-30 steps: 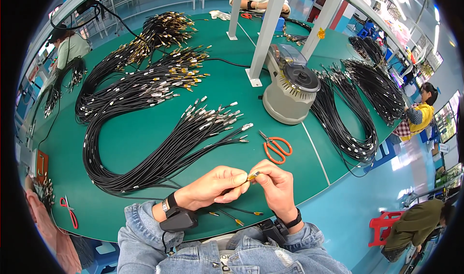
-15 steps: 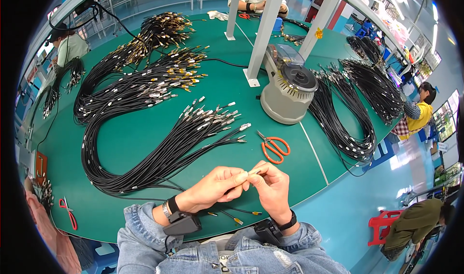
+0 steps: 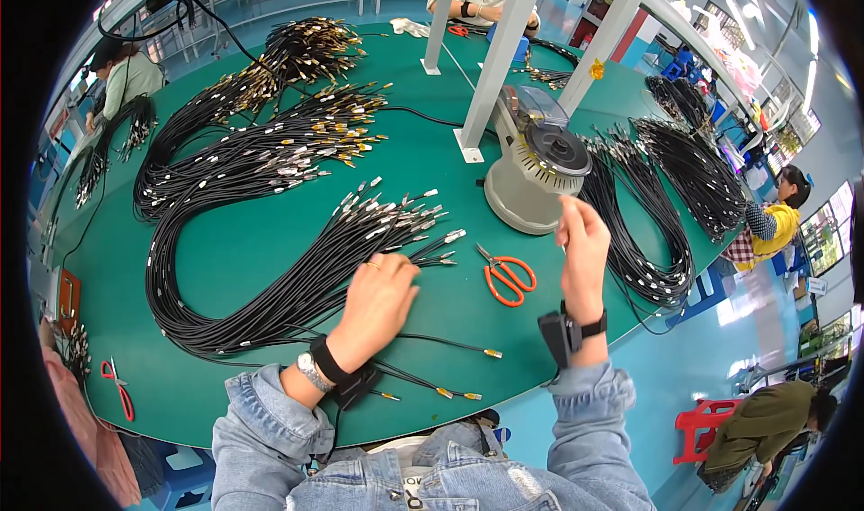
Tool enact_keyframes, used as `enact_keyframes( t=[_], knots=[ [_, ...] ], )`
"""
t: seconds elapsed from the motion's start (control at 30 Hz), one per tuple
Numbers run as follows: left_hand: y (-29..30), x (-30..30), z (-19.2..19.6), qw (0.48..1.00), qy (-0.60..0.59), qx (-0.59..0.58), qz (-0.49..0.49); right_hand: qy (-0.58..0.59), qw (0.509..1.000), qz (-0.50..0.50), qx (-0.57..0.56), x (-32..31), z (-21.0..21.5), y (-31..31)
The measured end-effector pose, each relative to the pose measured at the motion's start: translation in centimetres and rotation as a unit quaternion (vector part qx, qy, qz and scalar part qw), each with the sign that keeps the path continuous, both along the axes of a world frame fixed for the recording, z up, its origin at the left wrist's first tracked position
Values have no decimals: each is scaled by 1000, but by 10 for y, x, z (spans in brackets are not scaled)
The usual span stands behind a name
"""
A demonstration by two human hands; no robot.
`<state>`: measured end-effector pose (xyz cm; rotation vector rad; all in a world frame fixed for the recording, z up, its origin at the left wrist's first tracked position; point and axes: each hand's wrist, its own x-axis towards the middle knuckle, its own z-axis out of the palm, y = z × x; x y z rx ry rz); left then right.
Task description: The person gathers a bundle of cables and places them on the table before selecting a single cable. They wrap a piece of yellow tape around the connector and use shears to trim the excess tape, repeating the process for several cables.
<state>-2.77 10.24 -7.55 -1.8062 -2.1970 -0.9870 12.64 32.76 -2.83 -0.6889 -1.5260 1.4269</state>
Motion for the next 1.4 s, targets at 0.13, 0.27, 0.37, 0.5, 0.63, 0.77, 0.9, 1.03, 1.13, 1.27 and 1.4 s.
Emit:
enact_keyframes(
  t=[0.13,0.27,0.37,0.5,0.63,0.77,0.9,1.03,1.13,1.27,1.4],
  knots=[
    [0,-18,-6,993,61,-37,97,1,993,6,-114,-24,11,20],
    [-1,-25,-14,990,59,-84,96,44,989,55,-127,-35,4,35],
    [-2,-24,-15,993,31,-61,97,78,981,62,-166,-36,3,37],
    [-1,-25,-7,993,67,-15,92,186,954,135,-194,-35,2,36],
    [-1,-26,-8,995,56,9,88,263,921,230,-174,-30,20,12],
    [-2,-25,-9,995,48,17,82,236,918,277,-157,-20,18,-20],
    [-5,-23,-6,995,44,-25,89,179,928,284,-162,-5,7,-48],
    [-4,-18,0,993,2,55,103,124,937,275,-177,9,-9,-68],
    [0,-6,12,991,-99,70,64,100,940,265,-188,17,-17,-85],
    [6,14,34,985,-153,83,-6,79,947,247,-188,23,-16,-109],
    [5,24,40,981,-145,108,-63,52,960,219,-166,29,-15,-130]
  ],
)
